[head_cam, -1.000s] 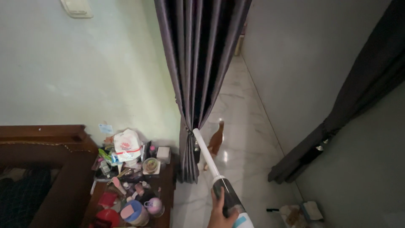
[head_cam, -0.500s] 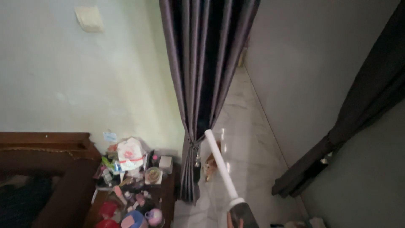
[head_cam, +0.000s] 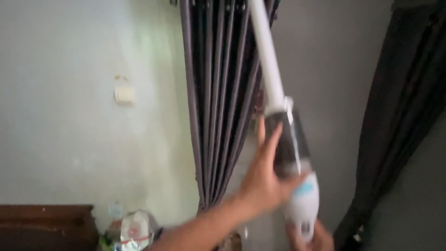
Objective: Vacuuming the curtains and floor area in a bedroom using a handheld vacuum cleaner.
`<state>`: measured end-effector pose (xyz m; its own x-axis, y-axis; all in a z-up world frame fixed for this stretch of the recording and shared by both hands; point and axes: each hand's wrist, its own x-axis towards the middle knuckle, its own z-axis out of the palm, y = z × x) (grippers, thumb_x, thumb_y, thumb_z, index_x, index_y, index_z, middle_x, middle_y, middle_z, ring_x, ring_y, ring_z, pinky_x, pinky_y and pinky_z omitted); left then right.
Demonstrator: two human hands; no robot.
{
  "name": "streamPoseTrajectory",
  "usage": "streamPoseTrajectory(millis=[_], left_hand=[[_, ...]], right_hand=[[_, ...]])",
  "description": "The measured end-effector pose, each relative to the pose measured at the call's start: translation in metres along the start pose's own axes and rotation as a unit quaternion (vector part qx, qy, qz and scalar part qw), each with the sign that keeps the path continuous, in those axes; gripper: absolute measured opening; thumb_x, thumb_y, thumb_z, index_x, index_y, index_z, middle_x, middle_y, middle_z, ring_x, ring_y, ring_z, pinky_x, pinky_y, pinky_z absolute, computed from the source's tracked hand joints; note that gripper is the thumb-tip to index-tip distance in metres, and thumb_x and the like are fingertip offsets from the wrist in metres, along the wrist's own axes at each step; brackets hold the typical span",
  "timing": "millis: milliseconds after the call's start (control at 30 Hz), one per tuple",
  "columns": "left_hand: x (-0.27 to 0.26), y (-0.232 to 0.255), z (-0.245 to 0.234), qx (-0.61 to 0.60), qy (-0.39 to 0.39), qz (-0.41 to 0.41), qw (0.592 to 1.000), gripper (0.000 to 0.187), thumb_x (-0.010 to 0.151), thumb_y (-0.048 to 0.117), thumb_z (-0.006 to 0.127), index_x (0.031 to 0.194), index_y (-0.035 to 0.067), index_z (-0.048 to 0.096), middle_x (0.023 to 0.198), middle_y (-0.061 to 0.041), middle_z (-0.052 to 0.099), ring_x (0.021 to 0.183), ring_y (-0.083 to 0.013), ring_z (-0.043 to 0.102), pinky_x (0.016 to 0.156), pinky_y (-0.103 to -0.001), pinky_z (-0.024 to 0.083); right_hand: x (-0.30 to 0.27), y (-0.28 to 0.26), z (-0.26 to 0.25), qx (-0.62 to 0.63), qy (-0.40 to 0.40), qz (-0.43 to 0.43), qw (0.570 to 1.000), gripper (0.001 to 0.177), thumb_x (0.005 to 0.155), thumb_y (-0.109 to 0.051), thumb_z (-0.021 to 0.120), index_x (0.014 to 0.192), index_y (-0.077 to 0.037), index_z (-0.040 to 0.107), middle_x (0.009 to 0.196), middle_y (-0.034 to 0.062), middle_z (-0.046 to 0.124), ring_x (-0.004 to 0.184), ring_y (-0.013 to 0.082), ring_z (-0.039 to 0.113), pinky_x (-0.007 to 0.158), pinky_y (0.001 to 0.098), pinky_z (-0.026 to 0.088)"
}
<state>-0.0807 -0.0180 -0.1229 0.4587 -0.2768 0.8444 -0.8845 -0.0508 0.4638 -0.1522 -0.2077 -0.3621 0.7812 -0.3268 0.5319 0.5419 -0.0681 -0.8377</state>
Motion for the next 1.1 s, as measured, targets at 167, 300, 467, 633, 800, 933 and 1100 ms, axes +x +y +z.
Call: streamPoseTrajectory(millis=[167,300,467,633,800,933,1100], left_hand=[[0.149,-0.001,-0.029,0.099,0.128,0.114,0.980,0.111,0.089,0.053,0.080,0.169,0.009,0.017,0.174,-0.034,0.012,0.163,-0.0478,0.025,0.130,-0.048,0.036],[0.213,-0.009,-0.055,0.089,0.139,0.091,0.982,0.111,0.085,0.056,0.079,0.166,0.009,0.020,0.173,-0.032,0.014,0.158,-0.0430,0.030,0.126,-0.042,0.038],[0.230,-0.041,-0.054,0.089,0.154,0.081,0.981,0.106,0.088,0.053,0.078,0.166,0.008,0.023,0.172,-0.029,0.022,0.161,-0.0394,0.028,0.128,-0.041,0.032],[0.236,-0.054,-0.067,0.009,0.143,0.070,0.987,0.107,0.091,0.056,0.074,0.167,0.006,0.019,0.170,-0.029,0.027,0.157,-0.0375,0.032,0.127,-0.041,0.033],[0.243,-0.024,-0.095,-0.122,0.144,0.014,0.982,0.109,0.085,0.060,0.068,0.167,0.006,0.020,0.143,-0.024,0.060,0.133,-0.0311,0.061,0.113,-0.038,0.049],[0.247,-0.029,-0.097,-0.186,0.148,0.024,0.971,0.103,0.087,0.050,0.070,0.164,0.001,0.023,0.131,-0.024,0.072,0.118,-0.0299,0.069,0.104,-0.038,0.053],[0.223,-0.050,-0.083,-0.069,0.147,0.020,0.986,0.098,0.093,0.045,0.072,0.161,-0.007,0.024,0.152,-0.026,0.054,0.139,-0.0318,0.055,0.115,-0.036,0.044]], right_hand=[[0.165,-0.157,0.090,-0.105,-0.022,-0.128,0.986,0.025,0.093,-0.019,0.070,0.111,-0.001,0.070,0.086,0.0009,0.070,0.073,0.0068,0.060,0.059,0.0256,0.047],[0.196,-0.235,0.130,-0.192,0.014,-0.181,0.964,0.028,0.092,-0.022,0.072,0.110,0.000,0.070,0.081,0.0017,0.073,0.069,0.0058,0.060,0.057,0.0263,0.049],[0.205,-0.248,0.135,-0.330,0.039,-0.185,0.925,0.034,0.089,-0.031,0.075,0.100,0.001,0.068,0.072,0.0180,0.073,0.065,0.0263,0.075,0.061,0.0422,0.056],[0.201,-0.282,0.144,-0.482,0.046,-0.183,0.856,0.041,0.090,-0.037,0.073,0.099,0.003,0.066,0.077,0.0265,0.071,0.076,0.0464,0.071,0.069,0.0545,0.055],[0.209,-0.323,0.158,-0.540,0.014,-0.166,0.825,0.047,0.091,-0.038,0.069,0.110,0.004,0.063,0.079,0.0301,0.070,0.073,0.0485,0.071,0.067,0.0560,0.056],[0.215,-0.329,0.159,-0.544,-0.013,-0.189,0.818,0.045,0.092,-0.037,0.069,0.105,0.006,0.065,0.081,0.0306,0.071,0.075,0.0489,0.070,0.069,0.0566,0.055],[0.195,-0.320,0.151,-0.517,-0.063,-0.062,0.851,0.043,0.092,-0.034,0.067,0.111,0.005,0.065,0.080,0.0280,0.073,0.073,0.0401,0.076,0.068,0.0510,0.059]])
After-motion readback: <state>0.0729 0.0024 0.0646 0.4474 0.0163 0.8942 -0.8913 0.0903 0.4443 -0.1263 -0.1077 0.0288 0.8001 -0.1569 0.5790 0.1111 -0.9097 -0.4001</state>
